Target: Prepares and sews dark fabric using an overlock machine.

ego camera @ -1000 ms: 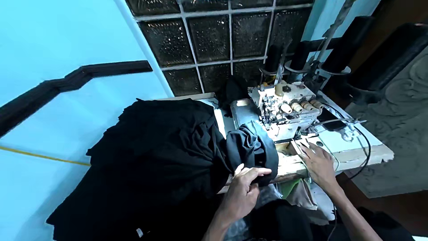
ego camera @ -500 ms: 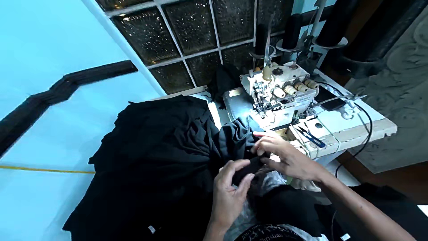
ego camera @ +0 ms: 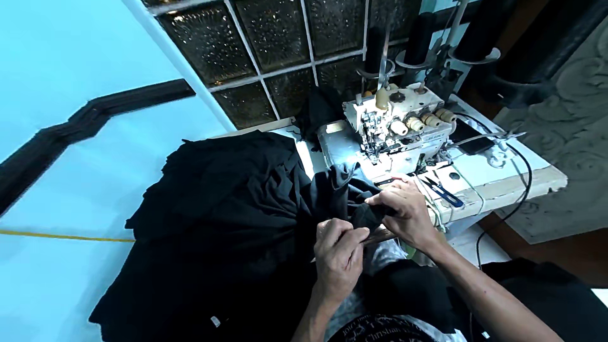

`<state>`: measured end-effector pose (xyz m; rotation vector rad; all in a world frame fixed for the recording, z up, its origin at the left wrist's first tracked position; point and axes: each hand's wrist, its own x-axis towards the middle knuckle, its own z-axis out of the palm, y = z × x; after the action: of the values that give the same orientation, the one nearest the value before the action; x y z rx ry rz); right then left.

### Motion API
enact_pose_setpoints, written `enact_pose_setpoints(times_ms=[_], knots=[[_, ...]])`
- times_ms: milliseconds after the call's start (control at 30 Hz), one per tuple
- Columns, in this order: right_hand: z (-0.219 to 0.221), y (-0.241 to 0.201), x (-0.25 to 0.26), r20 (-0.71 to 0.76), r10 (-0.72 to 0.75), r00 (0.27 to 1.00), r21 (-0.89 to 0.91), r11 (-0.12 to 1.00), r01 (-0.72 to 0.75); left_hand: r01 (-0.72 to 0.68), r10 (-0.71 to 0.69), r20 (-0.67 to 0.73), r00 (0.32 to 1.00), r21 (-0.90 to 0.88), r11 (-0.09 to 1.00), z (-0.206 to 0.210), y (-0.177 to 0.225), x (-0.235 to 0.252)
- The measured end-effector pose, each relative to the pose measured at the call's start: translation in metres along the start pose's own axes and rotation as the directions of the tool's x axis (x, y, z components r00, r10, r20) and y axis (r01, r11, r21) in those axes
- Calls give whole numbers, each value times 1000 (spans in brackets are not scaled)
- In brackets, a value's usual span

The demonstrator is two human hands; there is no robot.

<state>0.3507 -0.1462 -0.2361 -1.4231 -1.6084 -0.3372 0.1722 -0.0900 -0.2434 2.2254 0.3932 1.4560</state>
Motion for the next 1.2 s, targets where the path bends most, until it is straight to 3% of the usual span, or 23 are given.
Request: enact_pose_setpoints(times_ms=[233, 667, 833, 900, 967, 1033, 1133, 1200], knots=[[8, 14, -5, -231, 114, 966, 26, 993, -111, -77, 69, 83, 994, 104, 992, 9, 1, -4], [10, 26, -13, -263, 378, 888, 173, 924, -342, -161, 139, 104, 985, 244, 956, 33, -6, 5], [4, 29, -18, -252, 397, 883, 201, 914, -353, -181, 158, 108, 981, 254, 950, 38, -6, 5], [0, 30, -19, -199, 396, 896, 230, 908, -350, -179, 158, 98, 983, 258, 950, 39, -6, 4], [-11, 31, -19, -44, 402, 915, 304, 878, -371, -162, 144, 83, 986, 277, 947, 40, -5, 4], [-26, 32, -20, 172, 406, 897, 481, 760, -436, -141, 125, 71, 990, 299, 944, 39, -3, 5], [-33, 34, -23, 266, 358, 895, 728, 534, -430, -111, 97, 62, 993, 293, 950, 36, 2, 9], [-32, 30, -18, 332, 322, 887, 683, 567, -461, -107, 92, 72, 993, 238, 965, 33, 10, 12]])
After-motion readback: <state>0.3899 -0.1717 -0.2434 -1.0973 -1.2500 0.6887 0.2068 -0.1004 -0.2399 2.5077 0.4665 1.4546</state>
